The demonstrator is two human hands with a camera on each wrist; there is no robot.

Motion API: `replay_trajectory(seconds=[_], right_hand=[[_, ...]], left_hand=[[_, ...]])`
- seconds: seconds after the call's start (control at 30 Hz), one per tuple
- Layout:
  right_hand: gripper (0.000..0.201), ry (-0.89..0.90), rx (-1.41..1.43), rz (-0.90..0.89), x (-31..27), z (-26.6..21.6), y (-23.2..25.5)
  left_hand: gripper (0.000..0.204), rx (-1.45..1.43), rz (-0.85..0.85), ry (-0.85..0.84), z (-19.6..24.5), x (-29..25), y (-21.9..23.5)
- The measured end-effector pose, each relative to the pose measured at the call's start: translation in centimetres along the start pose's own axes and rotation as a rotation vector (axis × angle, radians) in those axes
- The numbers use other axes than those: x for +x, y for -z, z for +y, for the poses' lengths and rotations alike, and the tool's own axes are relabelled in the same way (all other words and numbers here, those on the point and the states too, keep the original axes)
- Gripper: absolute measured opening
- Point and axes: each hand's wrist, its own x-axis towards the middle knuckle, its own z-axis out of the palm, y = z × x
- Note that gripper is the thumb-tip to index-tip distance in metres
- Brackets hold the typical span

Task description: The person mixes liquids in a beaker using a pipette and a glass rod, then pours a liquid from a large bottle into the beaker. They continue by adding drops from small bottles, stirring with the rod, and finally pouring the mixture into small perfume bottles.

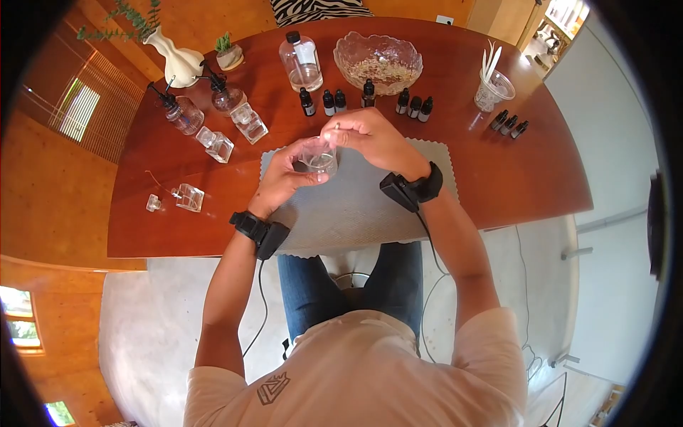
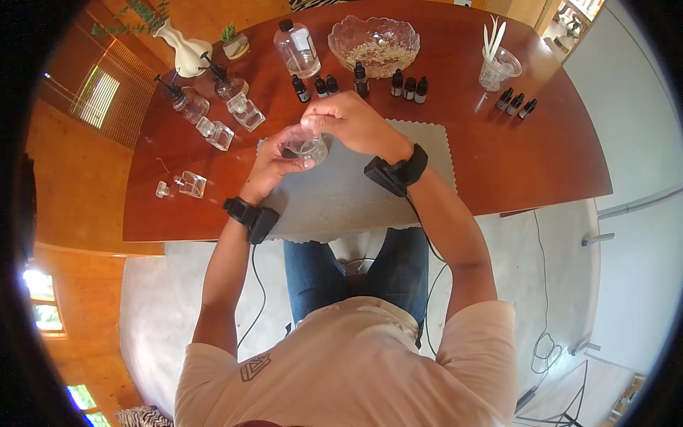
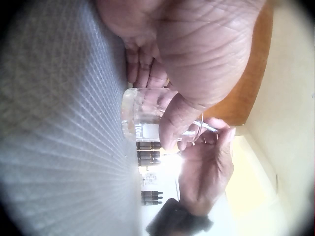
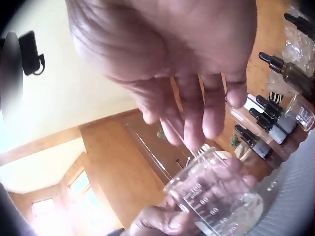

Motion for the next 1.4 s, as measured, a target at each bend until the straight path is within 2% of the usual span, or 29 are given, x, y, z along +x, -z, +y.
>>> replay_trajectory(seconds=[0.03,0.13,0.23,0.33,0.43,0.53,0.63,0.73,0.83,0.93,1.03,1.13,1.23,1.33,1.4], right_hand=[[0.022,-0.002,0.035,-0.032,0.0,-0.2,0.1],[0.021,-0.011,0.048,0.03,0.0,0.6,0.1],[0.021,-0.017,0.05,-0.049,0.0,0.8,0.4],[0.021,0.004,-0.064,0.067,0.2,0.9,0.0],[0.022,-0.048,0.087,-0.079,0.0,0.5,0.4],[0.021,-0.028,0.012,0.066,0.2,1.0,-0.2],[0.021,-0.035,0.101,-0.058,0.1,0.9,0.2],[0.02,-0.026,0.072,0.075,0.0,1.0,-0.1],[0.019,0.025,-0.023,0.094,0.1,1.2,0.1],[0.017,-0.041,0.158,0.016,0.0,1.0,-0.4],[0.019,0.058,-0.065,0.113,0.3,0.5,-0.2],[0.02,-0.036,0.021,-0.014,0.0,0.4,-0.3],[0.023,0.054,-0.144,0.124,0.2,0.4,-0.5],[0.017,-0.009,-0.011,0.012,0.1,0.0,-0.4],[0.018,0.066,-0.051,0.12,0.3,0.6,-0.8]], left_hand=[[0.063,0.001,-0.009,0.006,0.0,0.1,0.1],[0.062,-0.018,0.015,-0.004,0.2,0.0,-0.2],[0.062,0.021,-0.012,0.016,-0.2,0.0,0.1],[0.061,0.034,0.005,-0.027,-0.1,0.0,0.0],[0.062,-0.002,-0.029,0.007,-0.2,0.1,0.1],[0.063,0.004,0.014,-0.021,0.2,0.0,-0.1],[0.064,-0.02,-0.012,0.018,-0.3,0.1,0.1],[0.064,-0.026,-0.001,-0.022,0.0,0.1,-0.1],[0.064,-0.026,0.009,-0.022,-0.3,0.1,-0.1],[0.064,0.012,-0.003,-0.01,-0.3,0.1,0.1],[0.062,-0.027,0.023,-0.027,0.0,-0.1,-0.2],[0.063,0.032,-0.01,0.002,0.1,0.0,0.2],[0.062,0.044,-0.002,-0.024,0.6,0.0,0.0],[0.063,0.013,-0.019,-0.037,0.2,0.0,0.2],[0.063,0.004,0.001,-0.049,0.1,0.0,0.1]])
